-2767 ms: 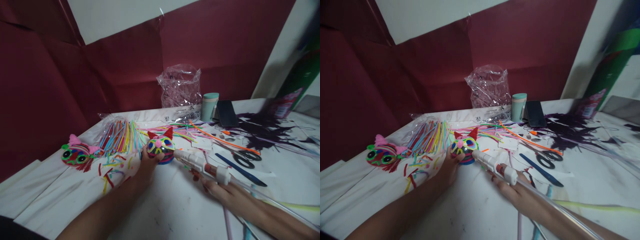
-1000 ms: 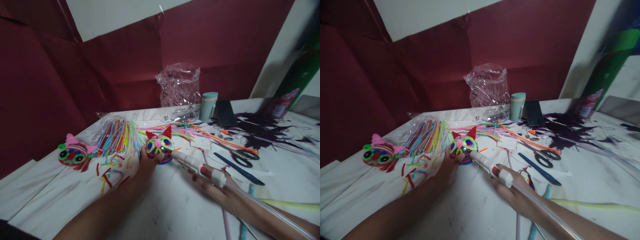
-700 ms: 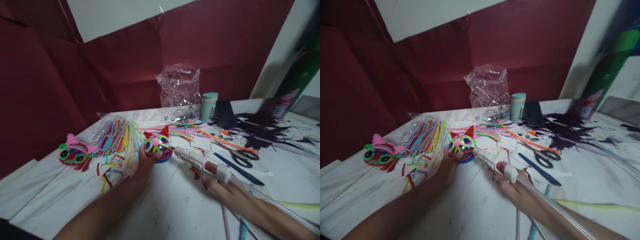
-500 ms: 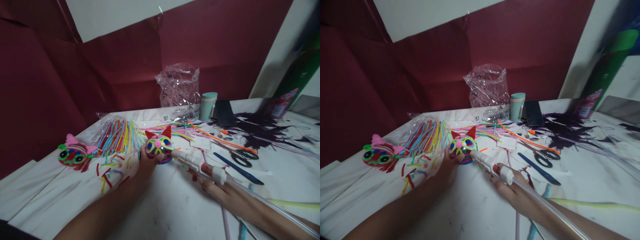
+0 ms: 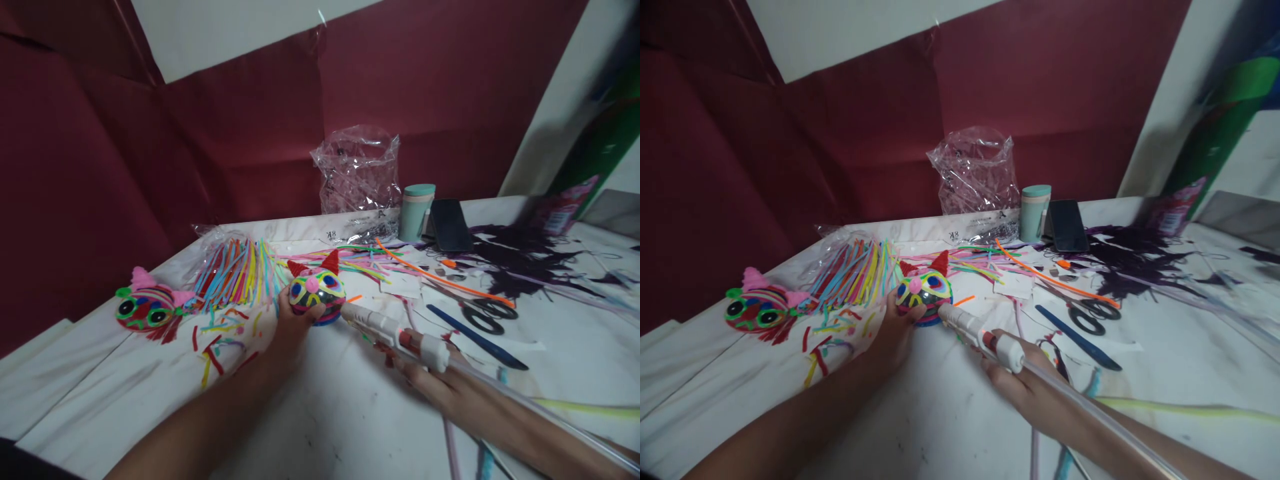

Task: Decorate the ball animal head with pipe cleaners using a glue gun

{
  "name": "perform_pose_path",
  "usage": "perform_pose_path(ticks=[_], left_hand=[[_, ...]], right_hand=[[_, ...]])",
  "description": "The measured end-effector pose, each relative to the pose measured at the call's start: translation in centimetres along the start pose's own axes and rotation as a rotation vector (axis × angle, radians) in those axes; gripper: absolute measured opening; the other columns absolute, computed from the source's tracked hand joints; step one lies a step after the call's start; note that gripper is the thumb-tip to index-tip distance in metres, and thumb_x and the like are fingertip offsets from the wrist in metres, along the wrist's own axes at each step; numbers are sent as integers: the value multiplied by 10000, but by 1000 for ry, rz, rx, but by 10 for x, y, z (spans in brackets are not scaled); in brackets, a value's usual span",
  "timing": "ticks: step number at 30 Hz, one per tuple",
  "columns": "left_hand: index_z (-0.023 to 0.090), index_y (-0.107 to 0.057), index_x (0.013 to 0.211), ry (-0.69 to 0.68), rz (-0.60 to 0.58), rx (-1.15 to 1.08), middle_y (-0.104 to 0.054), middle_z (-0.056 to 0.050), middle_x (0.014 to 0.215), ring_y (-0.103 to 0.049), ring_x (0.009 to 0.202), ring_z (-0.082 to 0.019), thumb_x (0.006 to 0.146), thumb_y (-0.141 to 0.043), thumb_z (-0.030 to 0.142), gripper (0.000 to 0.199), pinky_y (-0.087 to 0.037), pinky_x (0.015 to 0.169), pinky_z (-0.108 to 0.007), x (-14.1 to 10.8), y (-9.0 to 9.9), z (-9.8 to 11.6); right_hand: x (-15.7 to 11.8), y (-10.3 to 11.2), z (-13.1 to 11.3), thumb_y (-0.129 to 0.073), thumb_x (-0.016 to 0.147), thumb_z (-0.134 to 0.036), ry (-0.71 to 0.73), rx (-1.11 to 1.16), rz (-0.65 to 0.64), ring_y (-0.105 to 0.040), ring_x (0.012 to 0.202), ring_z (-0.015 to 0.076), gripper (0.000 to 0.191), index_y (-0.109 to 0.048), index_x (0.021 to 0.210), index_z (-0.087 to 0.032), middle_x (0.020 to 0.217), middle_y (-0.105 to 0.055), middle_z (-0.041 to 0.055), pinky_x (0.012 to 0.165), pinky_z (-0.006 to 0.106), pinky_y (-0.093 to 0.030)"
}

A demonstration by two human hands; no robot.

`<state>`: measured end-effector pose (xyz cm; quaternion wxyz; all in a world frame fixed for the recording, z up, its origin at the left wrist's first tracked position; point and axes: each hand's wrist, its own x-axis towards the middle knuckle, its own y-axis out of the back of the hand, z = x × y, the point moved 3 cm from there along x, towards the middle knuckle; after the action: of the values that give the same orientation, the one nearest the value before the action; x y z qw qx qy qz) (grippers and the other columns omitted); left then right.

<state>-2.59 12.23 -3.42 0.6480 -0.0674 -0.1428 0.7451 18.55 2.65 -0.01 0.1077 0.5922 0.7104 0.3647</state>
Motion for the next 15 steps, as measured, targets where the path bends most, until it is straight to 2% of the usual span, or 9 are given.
perform_pose_path(ticks=[3,6,11,15], left_hand=[[282,-432,1108,19,-47,-32,-628,-22,1006,-617,922,-192,503,-791,210,707,-487,830,-312,0,-2,1],[279,-431,1105,39,-31,-48,-629,-17,1002,-619,919,-195,502,-787,212,703,-485,830,-308,0,-2,2],[269,-440,1111,34,-53,-55,-625,-23,1041,-620,937,-195,510,-781,209,693,-494,818,-294,-1,-3,5],[271,-432,1112,31,-59,-68,-614,-28,1043,-617,923,-189,526,-767,189,680,-499,806,-296,-1,-4,5]], right_hand=[[-2,-3,9,-372,832,-387,-30,26,46,-611,692,202,289,-596,838,-203,719,-628,43,631,287,-511],[-2,-4,16,-370,831,-427,-50,33,83,-614,682,206,329,-608,858,-202,732,-644,54,628,295,-516],[-2,-3,20,-368,837,-433,-67,-8,36,-634,804,228,359,-639,885,-204,892,-674,73,681,308,-526],[-2,-4,18,-375,836,-417,-85,8,39,-641,779,219,350,-640,923,-205,853,-688,64,691,303,-526]])
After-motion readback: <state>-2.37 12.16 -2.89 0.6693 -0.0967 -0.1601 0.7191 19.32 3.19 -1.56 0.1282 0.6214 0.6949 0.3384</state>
